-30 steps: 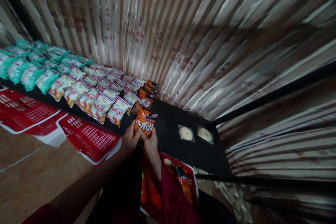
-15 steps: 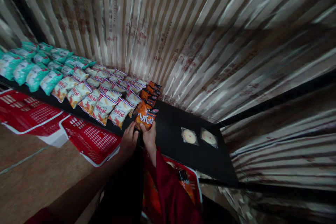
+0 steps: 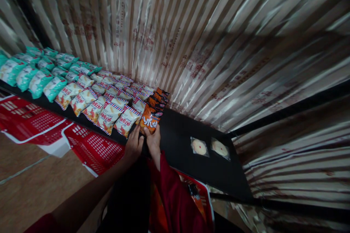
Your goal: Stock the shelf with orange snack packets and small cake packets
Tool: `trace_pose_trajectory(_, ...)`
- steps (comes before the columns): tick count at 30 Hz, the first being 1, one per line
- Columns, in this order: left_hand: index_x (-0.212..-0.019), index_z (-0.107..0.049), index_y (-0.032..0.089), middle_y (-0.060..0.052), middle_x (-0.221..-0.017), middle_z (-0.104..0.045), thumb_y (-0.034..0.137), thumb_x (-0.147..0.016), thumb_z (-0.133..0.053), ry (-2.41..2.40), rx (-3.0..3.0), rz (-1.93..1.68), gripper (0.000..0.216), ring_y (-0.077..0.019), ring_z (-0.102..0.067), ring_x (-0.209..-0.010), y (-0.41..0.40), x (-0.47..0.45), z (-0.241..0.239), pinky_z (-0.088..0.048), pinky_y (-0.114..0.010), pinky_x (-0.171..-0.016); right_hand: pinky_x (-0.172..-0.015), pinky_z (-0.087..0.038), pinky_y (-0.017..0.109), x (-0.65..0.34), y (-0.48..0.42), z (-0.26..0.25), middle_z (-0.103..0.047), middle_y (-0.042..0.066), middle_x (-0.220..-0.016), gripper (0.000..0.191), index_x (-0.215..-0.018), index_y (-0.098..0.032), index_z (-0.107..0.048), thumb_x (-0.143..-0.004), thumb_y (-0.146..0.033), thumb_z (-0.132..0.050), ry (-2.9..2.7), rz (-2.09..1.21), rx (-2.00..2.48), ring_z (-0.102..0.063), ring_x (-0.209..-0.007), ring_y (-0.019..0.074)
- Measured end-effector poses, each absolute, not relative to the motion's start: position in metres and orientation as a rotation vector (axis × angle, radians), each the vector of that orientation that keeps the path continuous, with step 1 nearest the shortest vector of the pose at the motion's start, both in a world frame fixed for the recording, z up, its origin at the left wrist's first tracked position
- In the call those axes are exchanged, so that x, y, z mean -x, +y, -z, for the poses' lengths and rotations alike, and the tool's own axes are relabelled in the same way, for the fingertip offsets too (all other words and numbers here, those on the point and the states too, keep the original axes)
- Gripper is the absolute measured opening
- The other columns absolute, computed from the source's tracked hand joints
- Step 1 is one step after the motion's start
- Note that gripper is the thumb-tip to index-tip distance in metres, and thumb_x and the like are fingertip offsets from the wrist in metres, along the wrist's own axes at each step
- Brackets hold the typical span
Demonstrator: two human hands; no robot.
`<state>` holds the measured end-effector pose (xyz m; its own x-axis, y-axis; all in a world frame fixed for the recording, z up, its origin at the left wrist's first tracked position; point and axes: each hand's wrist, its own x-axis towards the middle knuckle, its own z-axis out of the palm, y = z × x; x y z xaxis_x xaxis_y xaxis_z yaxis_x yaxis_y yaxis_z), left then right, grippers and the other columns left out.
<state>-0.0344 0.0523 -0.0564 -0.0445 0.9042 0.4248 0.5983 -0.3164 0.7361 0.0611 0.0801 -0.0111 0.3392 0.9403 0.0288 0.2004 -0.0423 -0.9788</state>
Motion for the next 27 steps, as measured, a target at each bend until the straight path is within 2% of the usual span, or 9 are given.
trace_pose_trajectory(8, -0.137, -0.035, 0.010, -0.018, -0.141, -0.043, 0.026, -0.091, -0.029, 1.601, -1.885, -1.268, 0.049, -0.0239, -0.037, -0.132, 0.049, 0.033, 0.055, -0.034, -0.048, -0.108, -0.081, -0.050, 0.032, -0.061, 0.079, 0.012, -0.068, 0.003, -0.098, 0.040, -0.107, -0.022, -0.052, -0.070, -0.035, -0.062, -1.092, -0.859, 1.467, -0.064, -0.087, 0.0190)
trace_pose_trajectory(12, -0.135, -0.038, 0.008, -0.019, -0.141, -0.041, 0.026, -0.091, -0.028, 1.574, -1.905, -1.243, 0.048, -0.0236, -0.038, -0.132, 0.047, 0.032, 0.052, -0.035, -0.046, -0.108, -0.080, -0.050, 0.031, -0.062, 0.070, 0.007, -0.067, 0.004, -0.098, 0.039, -0.106, -0.021, -0.051, -0.071, -0.036, -0.061, -1.057, -0.803, 1.491, -0.064, -0.085, 0.0184)
trace_pose_trajectory(16, -0.133, -0.042, 0.009, -0.017, -0.139, -0.045, 0.025, -0.090, -0.029, 1.558, -1.927, -1.207, 0.047, -0.0226, -0.040, -0.131, 0.051, 0.034, 0.050, -0.034, -0.044, -0.108, -0.079, -0.049, 0.030, -0.059, 0.069, 0.007, -0.067, 0.004, -0.096, 0.040, -0.106, -0.020, -0.052, -0.071, -0.038, -0.061, -1.038, -0.742, 1.570, -0.063, -0.083, 0.0185)
trace_pose_trajectory(22, -0.133, -0.041, 0.008, -0.017, -0.138, -0.046, 0.026, -0.090, -0.028, 1.586, -1.924, -1.254, 0.048, -0.0232, -0.041, -0.130, 0.054, 0.038, 0.052, -0.036, -0.046, -0.107, -0.077, -0.049, 0.030, -0.055, 0.076, 0.011, -0.067, 0.003, -0.093, 0.040, -0.105, -0.020, -0.053, -0.071, -0.039, -0.062, -1.046, -0.825, 1.536, -0.064, -0.081, 0.0182)
trace_pose_trajectory(27, -0.133, -0.041, 0.009, -0.017, -0.137, -0.047, 0.025, -0.091, -0.028, 1.587, -1.985, -1.258, 0.047, -0.0237, -0.042, -0.129, 0.052, 0.038, 0.055, -0.037, -0.046, -0.106, -0.078, -0.048, 0.030, -0.056, 0.071, 0.015, -0.067, 0.005, -0.097, 0.043, -0.111, -0.020, -0.053, -0.073, -0.039, -0.061, -1.059, -0.801, 1.509, -0.063, -0.084, 0.0184)
